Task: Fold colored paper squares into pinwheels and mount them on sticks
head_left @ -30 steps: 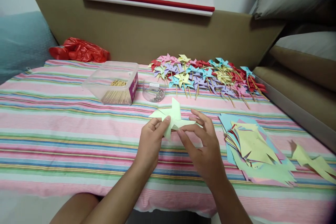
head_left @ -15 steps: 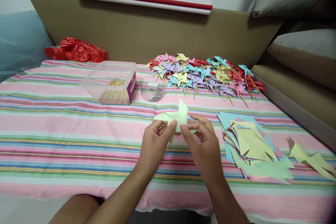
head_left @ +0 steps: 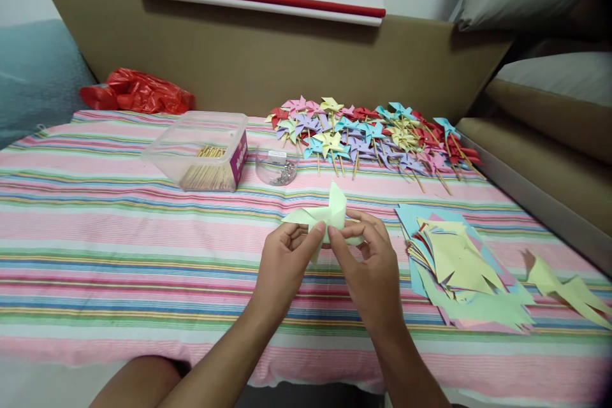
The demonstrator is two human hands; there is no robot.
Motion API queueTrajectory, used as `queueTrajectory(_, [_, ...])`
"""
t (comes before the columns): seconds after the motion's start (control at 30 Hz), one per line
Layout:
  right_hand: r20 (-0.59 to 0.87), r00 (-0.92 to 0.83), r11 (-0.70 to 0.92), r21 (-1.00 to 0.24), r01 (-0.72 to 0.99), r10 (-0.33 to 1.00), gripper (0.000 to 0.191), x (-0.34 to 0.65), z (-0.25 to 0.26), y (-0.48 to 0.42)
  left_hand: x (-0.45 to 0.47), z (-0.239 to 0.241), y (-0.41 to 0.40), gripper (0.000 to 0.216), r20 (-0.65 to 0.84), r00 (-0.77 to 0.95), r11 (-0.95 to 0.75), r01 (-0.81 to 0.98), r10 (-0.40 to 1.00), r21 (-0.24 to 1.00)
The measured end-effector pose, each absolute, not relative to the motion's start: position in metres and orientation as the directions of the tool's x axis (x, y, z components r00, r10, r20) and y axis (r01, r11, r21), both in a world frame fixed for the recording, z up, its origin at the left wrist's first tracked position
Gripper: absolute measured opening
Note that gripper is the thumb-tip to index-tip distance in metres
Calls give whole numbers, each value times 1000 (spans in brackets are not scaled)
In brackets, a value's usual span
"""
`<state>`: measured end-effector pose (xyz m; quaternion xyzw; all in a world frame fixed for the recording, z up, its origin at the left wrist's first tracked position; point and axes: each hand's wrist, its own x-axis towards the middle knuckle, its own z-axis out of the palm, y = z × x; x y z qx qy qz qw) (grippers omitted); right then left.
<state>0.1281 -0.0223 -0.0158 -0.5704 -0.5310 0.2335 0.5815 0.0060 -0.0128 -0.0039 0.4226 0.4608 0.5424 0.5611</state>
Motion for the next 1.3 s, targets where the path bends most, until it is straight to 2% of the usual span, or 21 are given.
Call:
queueTrajectory(0.43, [360, 292, 251, -901, 353, 886, 19, 126, -12, -23, 5, -5, -11, 38, -63, -56, 46, -263, 996, 964])
queueTrajectory(0.63, [528, 67, 447, -773, 450, 846, 11, 132, -10, -21, -2, -2, -7, 32, -127, -34, 101, -423, 991, 901])
queueTrajectory(0.83, [571, 84, 472, -745, 472, 817, 8, 130, -9, -20, -4, -1, -7, 35, -131, -45, 99, -434, 990, 896])
queueTrajectory(0.9, [570, 101, 470, -755, 458, 816, 13, 130, -5, -20, -6, -1, -5, 35, -123, -60, 85, -435, 991, 896])
queueTrajectory(1.0, [525, 265, 421, -832, 361, 809, 23, 137, 0, -17, -10, 2, -1, 35, -93, -103, 43, -408, 990, 912])
queueTrajectory(1.1, [386, 434, 281, -915, 288, 814, 28, 150, -7, -11, -8, 7, -2, 39, -70, -89, 30, -385, 994, 922])
queueTrajectory(1.13, [341, 431, 218, -925, 310, 836, 29, 152, -14, -9, -5, 8, -4, 39, -62, -53, 37, -384, 997, 922])
queueTrajectory(1.2, [290, 317, 133, -890, 435, 903, 28, 154, -33, -6, 0, 10, -10, 38, -30, 51, 47, -379, 998, 924])
queueTrajectory(1.3, [326, 264, 153, -843, 515, 907, 14, 142, -63, -6, 6, 9, -18, 39, 26, 149, 28, -349, 989, 937])
